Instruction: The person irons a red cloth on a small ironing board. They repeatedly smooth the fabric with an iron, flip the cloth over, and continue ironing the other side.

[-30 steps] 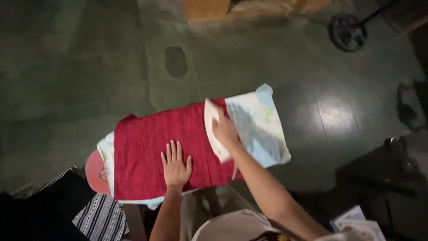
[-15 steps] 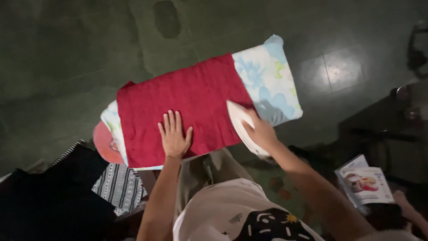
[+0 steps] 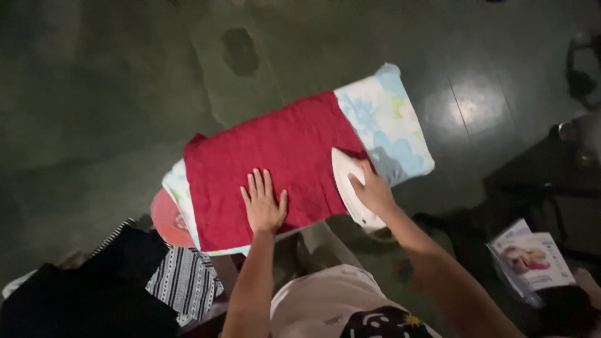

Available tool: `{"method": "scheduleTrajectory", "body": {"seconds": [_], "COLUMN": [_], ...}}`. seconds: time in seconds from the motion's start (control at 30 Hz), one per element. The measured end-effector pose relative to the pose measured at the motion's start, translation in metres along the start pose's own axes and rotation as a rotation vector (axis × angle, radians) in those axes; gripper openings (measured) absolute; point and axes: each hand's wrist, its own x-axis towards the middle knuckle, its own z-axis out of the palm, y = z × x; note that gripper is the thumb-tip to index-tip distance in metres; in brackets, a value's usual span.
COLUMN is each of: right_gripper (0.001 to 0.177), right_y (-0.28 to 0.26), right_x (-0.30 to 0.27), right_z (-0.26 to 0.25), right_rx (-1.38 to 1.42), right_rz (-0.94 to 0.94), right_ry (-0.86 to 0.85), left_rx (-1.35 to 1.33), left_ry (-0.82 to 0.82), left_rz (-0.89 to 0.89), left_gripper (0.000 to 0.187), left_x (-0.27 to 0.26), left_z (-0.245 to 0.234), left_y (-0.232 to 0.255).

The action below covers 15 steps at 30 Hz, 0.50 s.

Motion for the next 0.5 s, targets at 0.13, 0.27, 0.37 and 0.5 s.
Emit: {"method": "scheduleTrajectory", "body": {"seconds": [0.13, 0.27, 0.37, 0.5], "right_gripper": [0.046, 0.043, 0.045, 0.053], "right_y": [0.001, -0.020, -0.042, -0.051], "right_x": [0.030, 0.133, 0.167, 0.123], "right_z": [0.008, 0.023, 0.028, 0.026], "right_rx": [0.045, 0.065, 0.090, -0.055], "right_rz": [0.025, -0.047, -0.084, -0.069], "right_ry": [0.016, 0.136, 0.146, -0.054], "left_rx": [-0.026, 0.004, -0.025, -0.031], "left_ry": [-0.003, 0.012, 0.022, 0.012], "left_rz": [-0.021, -0.002, -0.012, -0.016], "left_gripper": [0.081, 0.081, 0.080, 0.081], "left_x": [-0.006, -0.003, -0.003, 0.001], "left_z": [0.003, 0.001, -0.002, -0.001], "left_y": [0.002, 0.002, 0.004, 0.007]}}
